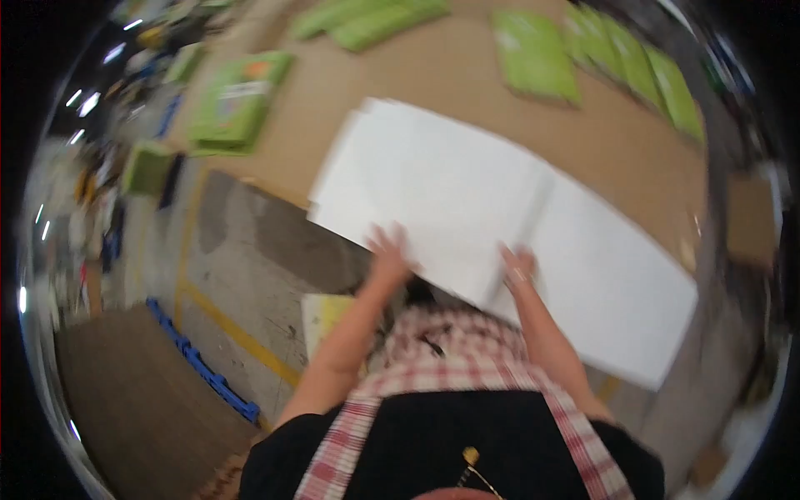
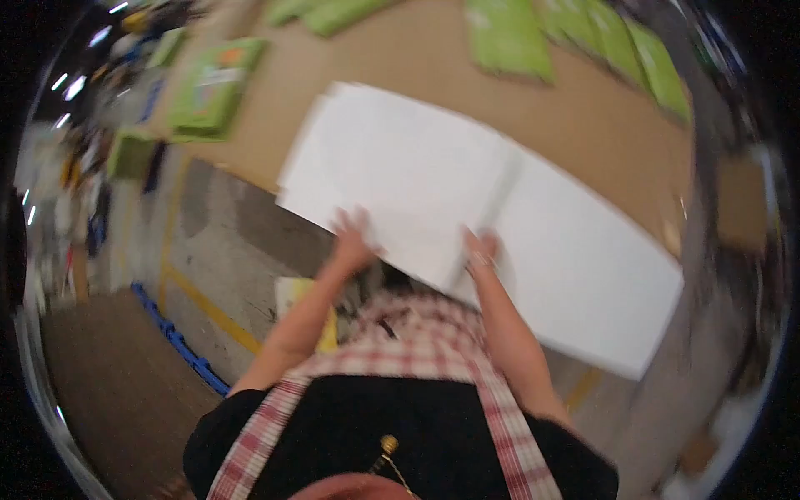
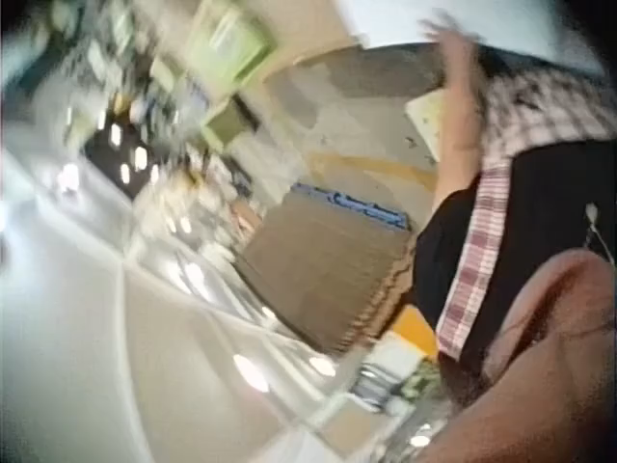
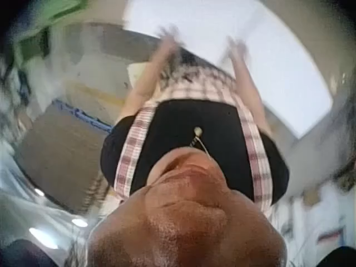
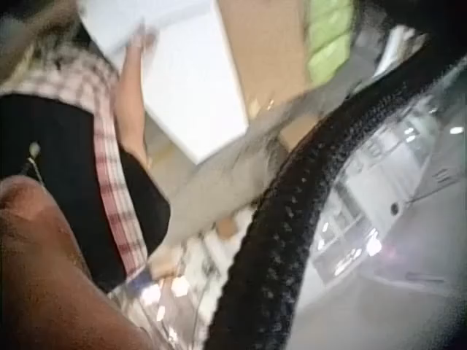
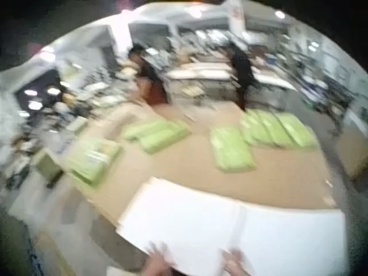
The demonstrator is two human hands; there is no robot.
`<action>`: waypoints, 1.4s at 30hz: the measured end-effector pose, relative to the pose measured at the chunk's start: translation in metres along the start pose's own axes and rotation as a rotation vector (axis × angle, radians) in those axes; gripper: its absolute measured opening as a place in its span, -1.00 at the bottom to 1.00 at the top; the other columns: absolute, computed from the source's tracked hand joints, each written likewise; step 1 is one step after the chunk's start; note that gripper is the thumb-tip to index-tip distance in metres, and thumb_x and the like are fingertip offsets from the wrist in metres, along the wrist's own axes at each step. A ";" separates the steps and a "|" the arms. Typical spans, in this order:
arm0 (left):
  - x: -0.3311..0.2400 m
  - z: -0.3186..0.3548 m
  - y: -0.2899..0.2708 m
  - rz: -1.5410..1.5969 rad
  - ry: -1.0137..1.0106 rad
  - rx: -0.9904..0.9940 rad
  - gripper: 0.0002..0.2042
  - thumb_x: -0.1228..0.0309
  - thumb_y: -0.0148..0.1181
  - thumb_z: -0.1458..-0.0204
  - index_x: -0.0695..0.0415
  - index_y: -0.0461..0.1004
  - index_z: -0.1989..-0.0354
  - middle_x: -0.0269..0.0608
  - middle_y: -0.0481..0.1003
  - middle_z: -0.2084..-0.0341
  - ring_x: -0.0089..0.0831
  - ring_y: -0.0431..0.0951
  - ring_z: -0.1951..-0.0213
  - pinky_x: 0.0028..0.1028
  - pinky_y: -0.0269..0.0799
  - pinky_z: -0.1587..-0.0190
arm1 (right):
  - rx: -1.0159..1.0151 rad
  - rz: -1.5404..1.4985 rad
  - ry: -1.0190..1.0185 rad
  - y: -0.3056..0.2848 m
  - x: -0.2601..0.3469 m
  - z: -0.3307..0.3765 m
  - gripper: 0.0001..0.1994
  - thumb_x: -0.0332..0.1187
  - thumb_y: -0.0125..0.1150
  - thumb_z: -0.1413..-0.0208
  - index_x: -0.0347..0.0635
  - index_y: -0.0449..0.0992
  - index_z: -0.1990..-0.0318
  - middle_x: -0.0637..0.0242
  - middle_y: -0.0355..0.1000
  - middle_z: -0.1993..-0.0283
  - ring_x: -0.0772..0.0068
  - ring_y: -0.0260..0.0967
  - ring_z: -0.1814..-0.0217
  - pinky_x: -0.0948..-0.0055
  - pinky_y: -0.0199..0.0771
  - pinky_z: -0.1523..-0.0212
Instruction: Aligning and fanning a stack of paper sheets at a workstation to ensure they are separated and properly oriented.
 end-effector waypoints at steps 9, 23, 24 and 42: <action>0.023 -0.016 0.022 0.192 -0.301 -0.070 0.08 0.12 0.44 0.45 -0.03 -0.18 -0.28 0.42 -0.38 -0.20 0.54 -0.24 -0.14 0.12 0.25 0.05 | -0.158 -0.276 0.018 0.028 -0.019 -0.082 -0.49 -0.35 0.41 0.29 -0.46 0.26 0.23 0.02 0.37 0.28 0.16 0.34 0.33 0.18 0.43 0.28; 0.048 0.006 0.012 0.296 -0.292 -0.174 -0.06 0.07 0.31 0.28 0.10 -0.12 -0.26 0.22 -0.22 -0.23 0.33 -0.14 -0.19 0.09 0.12 -0.07 | 0.174 -0.442 -0.114 0.059 0.018 -0.075 -0.59 -0.54 0.28 0.14 -0.44 0.36 0.07 0.13 0.41 0.15 0.28 0.39 0.21 0.36 0.43 0.18; 0.052 0.023 -0.003 0.425 -0.295 -0.457 -0.14 0.06 0.28 0.24 0.15 -0.03 -0.21 0.19 -0.10 -0.18 0.19 -0.05 -0.18 0.05 0.12 -0.08 | 0.199 -0.469 -0.128 0.061 0.020 -0.072 -0.59 -0.54 0.28 0.14 -0.45 0.36 0.07 0.13 0.41 0.15 0.28 0.39 0.21 0.36 0.43 0.18; -0.067 0.013 0.122 2.562 -0.592 -0.141 -0.54 0.22 -0.03 -0.12 0.25 0.15 -0.12 -0.14 0.26 -0.07 -0.27 0.26 -0.09 -0.31 0.20 -0.13 | -0.542 0.038 -0.757 -0.066 0.117 -0.091 -0.50 -0.07 0.03 -0.08 -0.39 0.27 0.04 -0.09 0.28 0.08 -0.05 0.21 0.07 0.17 0.25 0.06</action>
Point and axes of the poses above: each hand's wrist, its own z-axis away from the middle knuckle, its own y-axis out of the palm, x = y × z, the point moved 7 cm from there along -z, towards the middle knuckle
